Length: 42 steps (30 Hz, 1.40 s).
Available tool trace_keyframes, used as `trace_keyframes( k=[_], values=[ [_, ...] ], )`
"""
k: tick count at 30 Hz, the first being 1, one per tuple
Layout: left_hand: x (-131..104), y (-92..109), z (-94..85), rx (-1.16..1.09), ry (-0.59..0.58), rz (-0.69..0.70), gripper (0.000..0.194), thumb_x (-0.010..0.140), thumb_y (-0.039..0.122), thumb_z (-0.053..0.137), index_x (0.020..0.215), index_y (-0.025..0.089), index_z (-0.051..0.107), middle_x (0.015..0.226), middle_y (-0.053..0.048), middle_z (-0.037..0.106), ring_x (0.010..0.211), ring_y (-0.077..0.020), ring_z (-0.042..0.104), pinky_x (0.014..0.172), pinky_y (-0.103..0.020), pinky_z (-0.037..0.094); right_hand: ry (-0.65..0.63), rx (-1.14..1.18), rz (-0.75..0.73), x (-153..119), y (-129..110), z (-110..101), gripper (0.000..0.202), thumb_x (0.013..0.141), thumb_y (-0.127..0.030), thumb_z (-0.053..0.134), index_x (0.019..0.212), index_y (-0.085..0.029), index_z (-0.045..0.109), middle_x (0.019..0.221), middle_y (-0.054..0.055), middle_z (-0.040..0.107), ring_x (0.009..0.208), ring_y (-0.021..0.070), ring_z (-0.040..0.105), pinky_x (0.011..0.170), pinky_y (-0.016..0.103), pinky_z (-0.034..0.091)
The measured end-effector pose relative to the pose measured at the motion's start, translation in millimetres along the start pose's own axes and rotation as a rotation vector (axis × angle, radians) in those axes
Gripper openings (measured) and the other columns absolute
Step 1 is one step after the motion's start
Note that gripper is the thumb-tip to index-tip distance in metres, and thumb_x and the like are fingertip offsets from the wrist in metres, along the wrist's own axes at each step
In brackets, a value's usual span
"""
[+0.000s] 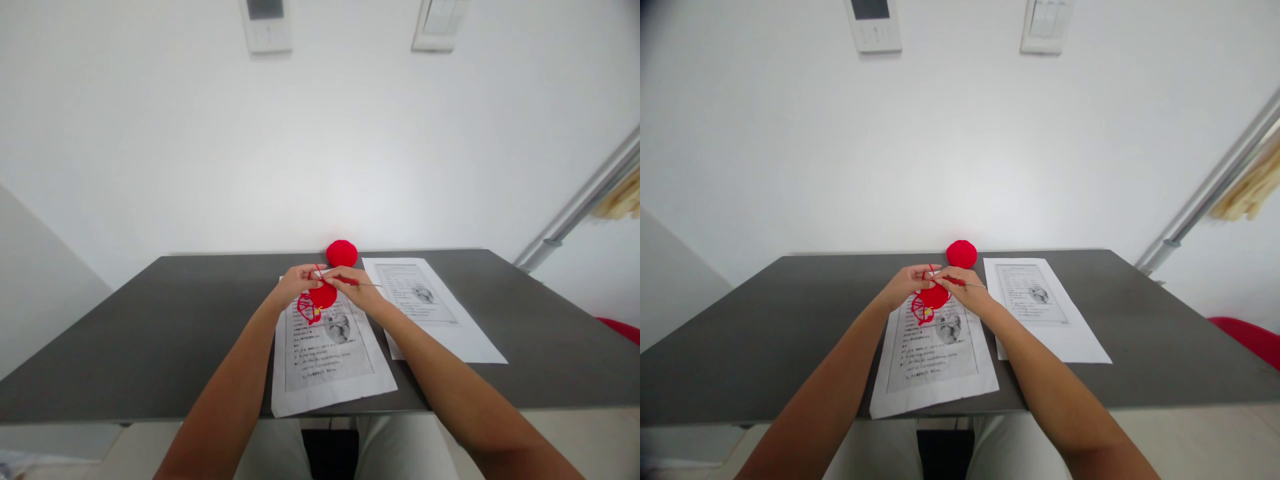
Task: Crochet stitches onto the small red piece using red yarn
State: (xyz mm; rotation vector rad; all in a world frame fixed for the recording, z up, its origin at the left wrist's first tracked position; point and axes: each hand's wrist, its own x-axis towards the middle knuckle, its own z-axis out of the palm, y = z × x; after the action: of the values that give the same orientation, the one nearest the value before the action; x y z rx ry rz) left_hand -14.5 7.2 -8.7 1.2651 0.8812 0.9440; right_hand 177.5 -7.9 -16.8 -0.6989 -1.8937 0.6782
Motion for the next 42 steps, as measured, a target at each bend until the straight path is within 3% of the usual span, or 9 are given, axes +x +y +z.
trace_keyframes(
  k=[7, 11, 14, 18, 23, 28, 34, 42],
  values=[
    [3.8, -3.9, 19.6, 0.051, 0.252, 0.174, 0.05, 0.061, 0.015, 0.075, 0.11, 0.009, 0.067, 0.066, 0.002, 0.066, 0.063, -0.0128, 0.061, 0.069, -0.026, 0.047, 0.038, -0.301, -0.232, -0.5, 1.9, 2.8, 0.012, 0.096, -0.022, 0.049, 0.094, -0.021, 0.061, 0.099, 0.009, 0.068, 0.096, 0.0192, 0.065, 0.086, 0.034, 0.054],
    [4.6, -6.0, 30.7, -0.063, 0.315, 0.202, 0.049, 0.061, 0.017, 0.076, 0.109, 0.01, 0.066, 0.066, 0.003, 0.067, 0.062, -0.0131, 0.062, 0.068, -0.026, 0.048, 0.07, -0.455, -0.285, -2.5, 2.4, 7.3, 0.013, 0.098, -0.022, 0.044, 0.1, -0.022, 0.057, 0.108, 0.011, 0.063, 0.102, 0.02, 0.063, 0.09, 0.036, 0.054],
    [3.3, -6.2, 33.8, -0.228, 0.254, 0.169, 0.046, 0.059, 0.017, 0.078, 0.103, 0.011, 0.068, 0.068, 0.0, 0.068, 0.063, -0.0138, 0.063, 0.068, -0.026, 0.049, 0.08, -0.498, -0.299, -4.1, 1.7, 10.0, 0.014, 0.098, -0.022, 0.043, 0.104, -0.021, 0.056, 0.112, 0.013, 0.061, 0.106, 0.0209, 0.062, 0.091, 0.037, 0.054],
    [-0.6, -1.8, 28.6, -0.42, 0.079, 0.055, 0.04, 0.058, 0.015, 0.08, 0.096, 0.009, 0.071, 0.077, -0.007, 0.072, 0.07, -0.0166, 0.067, 0.074, -0.029, 0.051, 0.064, -0.441, -0.312, -5.1, -1.9, 10.4, 0.012, 0.097, -0.02, 0.045, 0.103, -0.021, 0.055, 0.118, 0.014, 0.06, 0.113, 0.0216, 0.059, 0.096, 0.039, 0.052],
    [-6.4, 9.2, 14.3, -0.373, -0.094, -0.084, 0.042, 0.06, 0.014, 0.081, 0.1, 0.008, 0.073, 0.087, -0.012, 0.075, 0.078, -0.0193, 0.07, 0.079, -0.03, 0.052, 0.055, -0.291, -0.182, -4.7, -9.8, 5.3, 0.009, 0.094, -0.023, 0.053, 0.1, -0.022, 0.059, 0.107, 0.01, 0.068, 0.105, 0.0216, 0.065, 0.093, 0.04, 0.052],
    [-10.2, 15.4, 2.5, -0.282, -0.195, -0.104, 0.046, 0.063, 0.013, 0.081, 0.107, 0.008, 0.072, 0.096, -0.013, 0.076, 0.085, -0.0188, 0.07, 0.083, -0.028, 0.05, 0.127, -0.055, -0.048, -2.4, -14.1, -0.4, 0.008, 0.088, -0.029, 0.063, 0.09, -0.021, 0.065, 0.097, 0.007, 0.073, 0.094, 0.0209, 0.069, 0.089, 0.038, 0.053],
    [-10.3, 15.0, -1.6, -0.263, -0.211, -0.099, 0.047, 0.062, 0.012, 0.08, 0.109, 0.01, 0.072, 0.099, -0.013, 0.076, 0.085, -0.0202, 0.07, 0.082, -0.03, 0.048, 0.114, 0.028, 0.051, -0.8, -14.1, -2.1, 0.015, 0.085, -0.035, 0.067, 0.085, -0.021, 0.071, 0.086, 0.005, 0.075, 0.083, 0.0196, 0.07, 0.079, 0.035, 0.055],
    [-10.5, 14.3, 5.5, -0.23, -0.127, -0.08, 0.05, 0.059, 0.017, 0.084, 0.108, 0.013, 0.073, 0.095, -0.01, 0.076, 0.075, -0.0154, 0.068, 0.072, -0.025, 0.047, 0.113, -0.013, 0.001, -0.7, -10.8, -0.3, 0.014, 0.085, -0.034, 0.068, 0.085, -0.02, 0.072, 0.086, 0.006, 0.075, 0.082, 0.019, 0.069, 0.078, 0.033, 0.054]
  ],
)
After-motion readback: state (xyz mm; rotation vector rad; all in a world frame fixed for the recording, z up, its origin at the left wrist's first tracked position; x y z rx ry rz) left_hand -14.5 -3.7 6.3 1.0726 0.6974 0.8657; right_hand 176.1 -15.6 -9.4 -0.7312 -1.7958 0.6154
